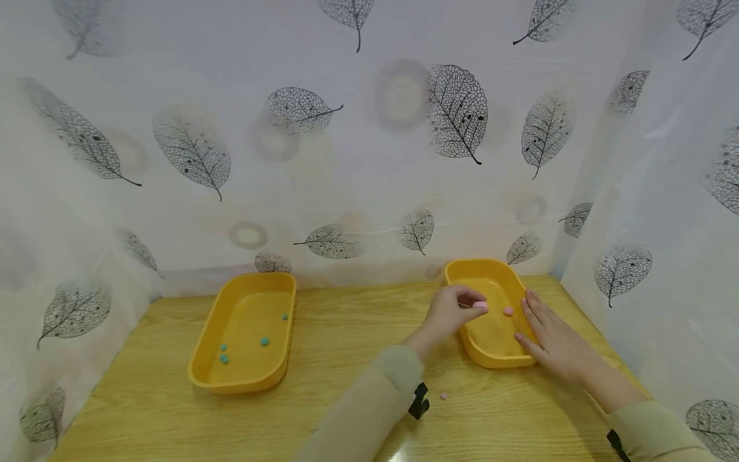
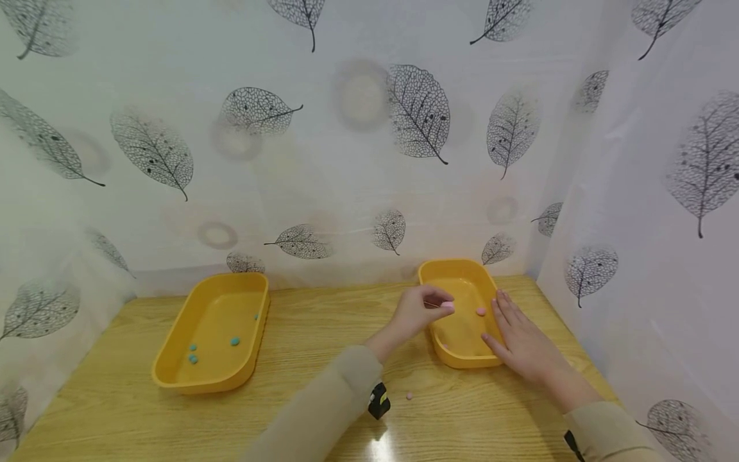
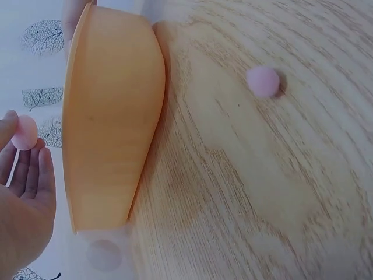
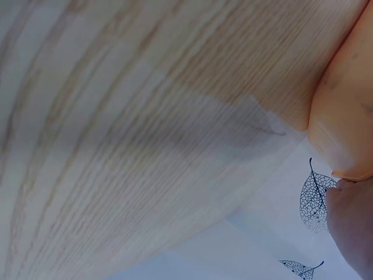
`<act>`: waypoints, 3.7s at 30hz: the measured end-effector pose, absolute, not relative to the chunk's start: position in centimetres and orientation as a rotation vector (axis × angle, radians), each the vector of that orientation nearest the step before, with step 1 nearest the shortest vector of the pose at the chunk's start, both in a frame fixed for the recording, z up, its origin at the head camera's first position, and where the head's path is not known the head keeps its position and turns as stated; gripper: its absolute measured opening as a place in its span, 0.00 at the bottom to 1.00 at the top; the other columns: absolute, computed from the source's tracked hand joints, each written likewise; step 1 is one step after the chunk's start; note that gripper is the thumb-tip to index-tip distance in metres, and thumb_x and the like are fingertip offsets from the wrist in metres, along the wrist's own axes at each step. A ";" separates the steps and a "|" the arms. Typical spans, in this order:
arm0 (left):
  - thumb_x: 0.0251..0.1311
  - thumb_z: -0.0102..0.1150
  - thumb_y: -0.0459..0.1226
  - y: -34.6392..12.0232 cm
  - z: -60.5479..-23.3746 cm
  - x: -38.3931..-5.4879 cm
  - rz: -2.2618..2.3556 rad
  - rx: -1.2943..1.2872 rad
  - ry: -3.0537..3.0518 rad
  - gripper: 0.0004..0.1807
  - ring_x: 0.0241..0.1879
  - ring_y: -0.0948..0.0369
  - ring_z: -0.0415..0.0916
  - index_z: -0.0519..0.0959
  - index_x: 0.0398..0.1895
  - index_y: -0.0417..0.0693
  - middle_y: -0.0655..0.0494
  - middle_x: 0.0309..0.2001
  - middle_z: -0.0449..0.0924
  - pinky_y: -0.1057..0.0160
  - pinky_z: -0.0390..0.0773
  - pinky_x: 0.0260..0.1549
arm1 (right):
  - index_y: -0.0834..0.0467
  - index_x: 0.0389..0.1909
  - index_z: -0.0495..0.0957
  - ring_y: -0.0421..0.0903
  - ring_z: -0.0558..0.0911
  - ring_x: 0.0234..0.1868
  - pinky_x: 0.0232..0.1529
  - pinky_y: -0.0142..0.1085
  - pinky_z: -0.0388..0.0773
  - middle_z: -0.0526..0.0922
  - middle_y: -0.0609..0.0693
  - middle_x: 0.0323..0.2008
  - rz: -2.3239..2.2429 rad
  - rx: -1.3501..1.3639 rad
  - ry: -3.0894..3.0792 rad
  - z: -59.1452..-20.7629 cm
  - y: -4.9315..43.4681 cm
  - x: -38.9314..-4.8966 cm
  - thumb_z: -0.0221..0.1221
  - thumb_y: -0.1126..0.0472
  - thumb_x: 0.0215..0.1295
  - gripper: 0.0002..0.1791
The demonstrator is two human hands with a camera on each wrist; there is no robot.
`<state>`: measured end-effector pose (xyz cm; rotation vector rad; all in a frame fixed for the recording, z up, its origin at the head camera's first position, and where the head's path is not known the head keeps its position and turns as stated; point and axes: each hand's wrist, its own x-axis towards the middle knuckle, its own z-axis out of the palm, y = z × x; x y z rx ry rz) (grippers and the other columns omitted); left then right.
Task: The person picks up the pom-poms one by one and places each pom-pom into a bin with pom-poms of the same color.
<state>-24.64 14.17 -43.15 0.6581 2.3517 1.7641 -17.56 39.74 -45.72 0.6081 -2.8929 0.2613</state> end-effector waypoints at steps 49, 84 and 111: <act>0.66 0.72 0.32 10.8 -42.8 -27.0 1.854 0.545 2.352 0.12 0.43 0.60 0.86 0.88 0.50 0.36 0.45 0.49 0.88 0.76 0.83 0.41 | 0.78 0.79 0.54 0.64 0.46 0.86 0.74 0.17 0.17 0.51 0.77 0.81 0.281 0.616 -2.860 -46.3 39.7 -17.8 0.52 0.49 0.83 0.41; 0.67 0.68 0.28 -0.7 -47.0 -27.5 1.746 0.422 2.402 0.10 0.39 0.62 0.81 0.86 0.48 0.30 0.35 0.45 0.88 0.72 0.80 0.40 | 0.78 0.79 0.53 0.65 0.47 0.86 0.73 0.16 0.16 0.52 0.77 0.80 0.260 0.604 -2.867 -46.3 39.8 -17.7 0.51 0.48 0.84 0.42; 0.65 0.70 0.28 -3.5 -49.3 -25.5 1.638 0.470 2.459 0.08 0.39 0.62 0.84 0.87 0.45 0.33 0.39 0.43 0.90 0.70 0.84 0.41 | 0.76 0.80 0.52 0.65 0.48 0.86 0.73 0.16 0.17 0.51 0.76 0.81 0.274 0.593 -2.872 -46.3 39.8 -17.7 0.52 0.49 0.83 0.42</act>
